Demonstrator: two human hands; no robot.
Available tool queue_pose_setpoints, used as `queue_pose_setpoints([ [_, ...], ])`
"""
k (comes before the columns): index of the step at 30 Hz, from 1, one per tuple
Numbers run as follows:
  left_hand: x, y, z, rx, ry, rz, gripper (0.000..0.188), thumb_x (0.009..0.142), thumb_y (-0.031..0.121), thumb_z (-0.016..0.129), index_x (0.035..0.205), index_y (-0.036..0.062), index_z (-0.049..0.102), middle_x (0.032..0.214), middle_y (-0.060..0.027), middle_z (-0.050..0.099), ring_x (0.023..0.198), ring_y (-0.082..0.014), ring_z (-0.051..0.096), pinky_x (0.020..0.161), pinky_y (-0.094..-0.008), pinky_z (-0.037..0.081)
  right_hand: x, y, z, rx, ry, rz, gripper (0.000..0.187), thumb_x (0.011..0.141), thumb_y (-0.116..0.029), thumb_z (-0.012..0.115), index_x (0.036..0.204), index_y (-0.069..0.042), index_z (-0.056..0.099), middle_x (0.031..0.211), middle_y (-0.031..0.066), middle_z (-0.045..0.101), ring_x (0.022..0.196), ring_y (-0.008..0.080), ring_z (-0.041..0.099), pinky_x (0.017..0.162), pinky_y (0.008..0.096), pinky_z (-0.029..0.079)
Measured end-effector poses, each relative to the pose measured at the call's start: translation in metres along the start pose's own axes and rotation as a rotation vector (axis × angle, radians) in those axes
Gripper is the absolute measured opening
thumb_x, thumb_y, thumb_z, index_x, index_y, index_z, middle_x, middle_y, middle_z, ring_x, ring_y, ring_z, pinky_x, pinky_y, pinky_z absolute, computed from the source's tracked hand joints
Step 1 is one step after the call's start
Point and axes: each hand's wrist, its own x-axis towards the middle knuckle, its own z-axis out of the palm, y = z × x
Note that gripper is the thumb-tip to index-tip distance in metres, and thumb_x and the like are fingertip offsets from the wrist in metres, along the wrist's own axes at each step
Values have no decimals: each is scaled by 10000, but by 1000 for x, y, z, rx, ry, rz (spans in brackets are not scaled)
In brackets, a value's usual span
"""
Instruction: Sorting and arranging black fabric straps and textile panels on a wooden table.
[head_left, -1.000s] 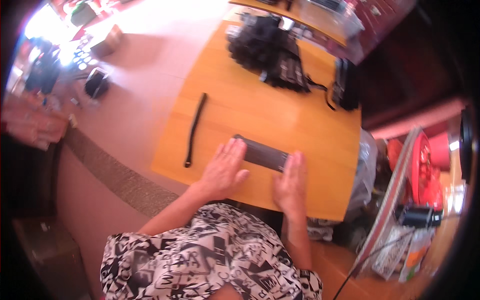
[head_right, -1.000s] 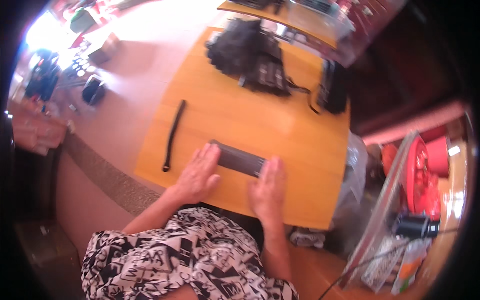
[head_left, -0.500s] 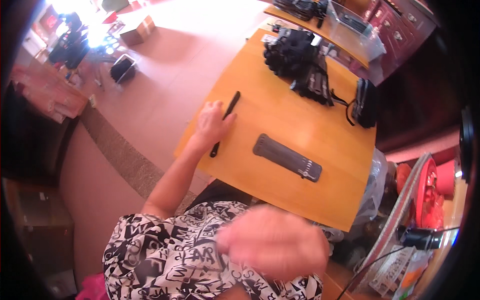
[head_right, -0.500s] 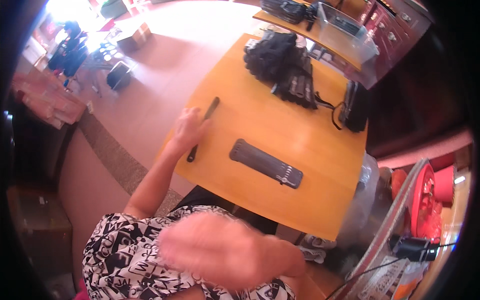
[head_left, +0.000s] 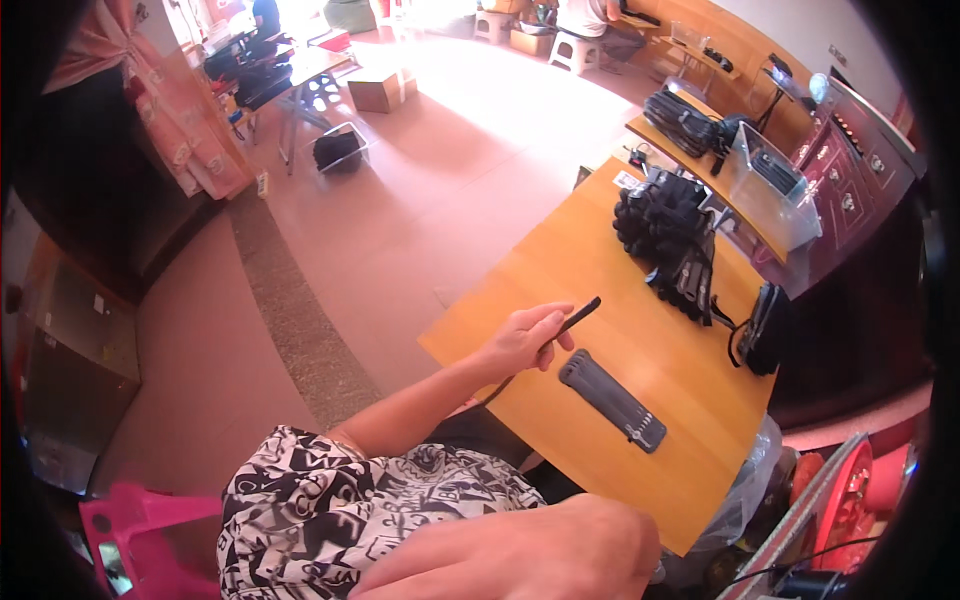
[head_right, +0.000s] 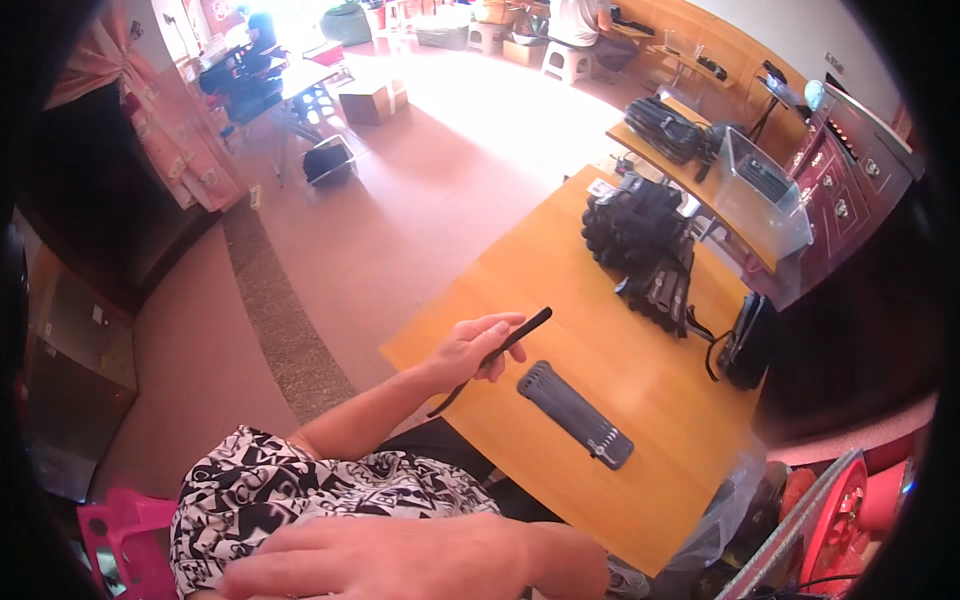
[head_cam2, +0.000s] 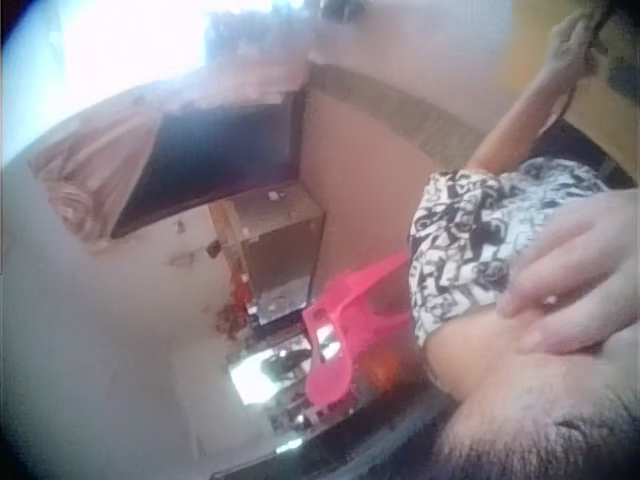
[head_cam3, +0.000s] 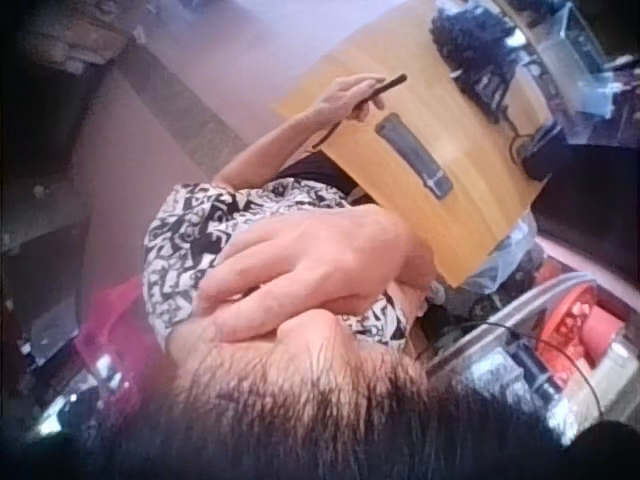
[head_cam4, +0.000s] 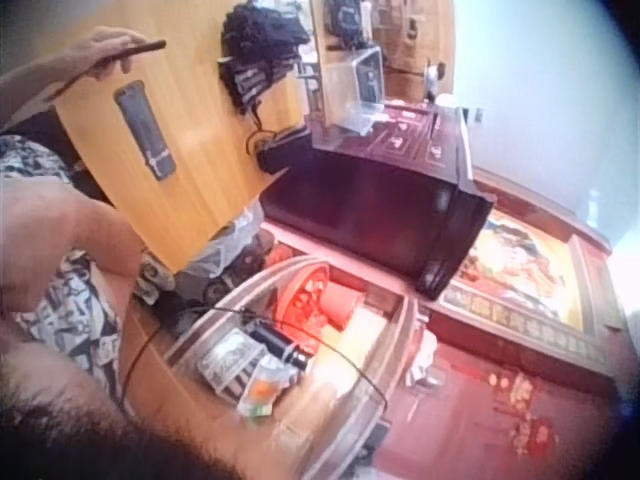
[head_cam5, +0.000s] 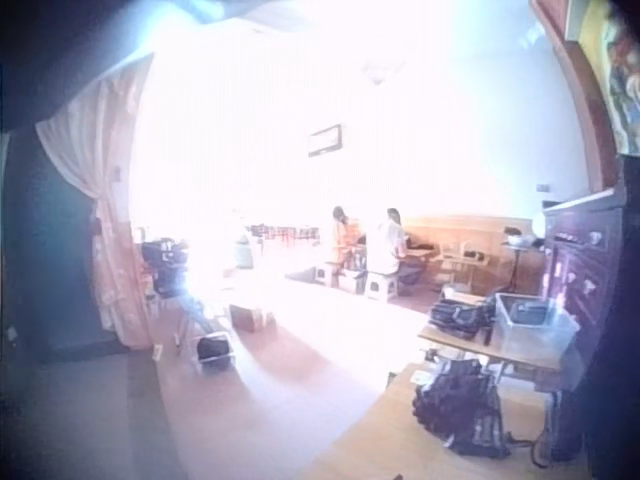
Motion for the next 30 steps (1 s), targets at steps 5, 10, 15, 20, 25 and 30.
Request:
queue_pose_setpoints([
  [5, -3, -5, 8, 82, -220, 24, 277, 947, 105, 563, 1197, -14, 550, 809, -32, 611, 626, -85, 567, 557, -218, 482, -15, -28, 3, -176, 98, 36, 169, 857, -32, 557, 894, 105, 647, 868, 217, 649, 760, 301, 649, 627, 379, 532],
  [10, -33, -14, 16, 147, -225, 65, 242, 918, 43, 567, 1156, 3, 546, 797, -42, 592, 662, -99, 599, 602, -245, 509, -139, 20, 3, -1046, 1156, 617, 156, 851, -56, 679, 920, 78, 641, 822, 95, 640, 735, 152, 598, 634, 245, 476],
  [15, -49, -36, 33, 568, -198, 731, 290, 856, -12, 585, 1144, 2, 553, 821, -76, 612, 747, -153, 629, 649, -320, 522, -205, 69, -5, -996, 1417, 646, 194, 869, -94, 689, 967, 70, 657, 847, 68, 645, 741, 112, 576, 661, 243, 481],
  [20, -57, -37, 40, 259, -278, 461, 239, 902, 11, 571, 1138, -27, 559, 905, -93, 647, 829, -142, 629, 717, -291, 516, -199, 57, 2, -955, 1300, 781, 197, 897, -84, 648, 1010, 77, 639, 855, 70, 642, 737, 117, 588, 669, 245, 493],
  [25, -48, -53, 50, 91, -251, 353, 263, 923, 17, 552, 1181, -28, 565, 929, -76, 651, 865, -130, 617, 745, -277, 514, -206, 64, 9, -813, 1498, 542, 209, 905, -74, 626, 1058, 68, 629, 873, 77, 648, 755, 126, 607, 680, 242, 508],
  [30, -58, -33, 40, 79, -194, -46, 350, 910, 42, 589, 1257, -3, 566, 1027, -29, 647, 866, -78, 597, 757, -230, 508, -206, 66, 4, -819, 1443, 685, 181, 878, -28, 631, 1042, 48, 646, 887, 63, 654, 769, 109, 612, 684, 240, 507],
])
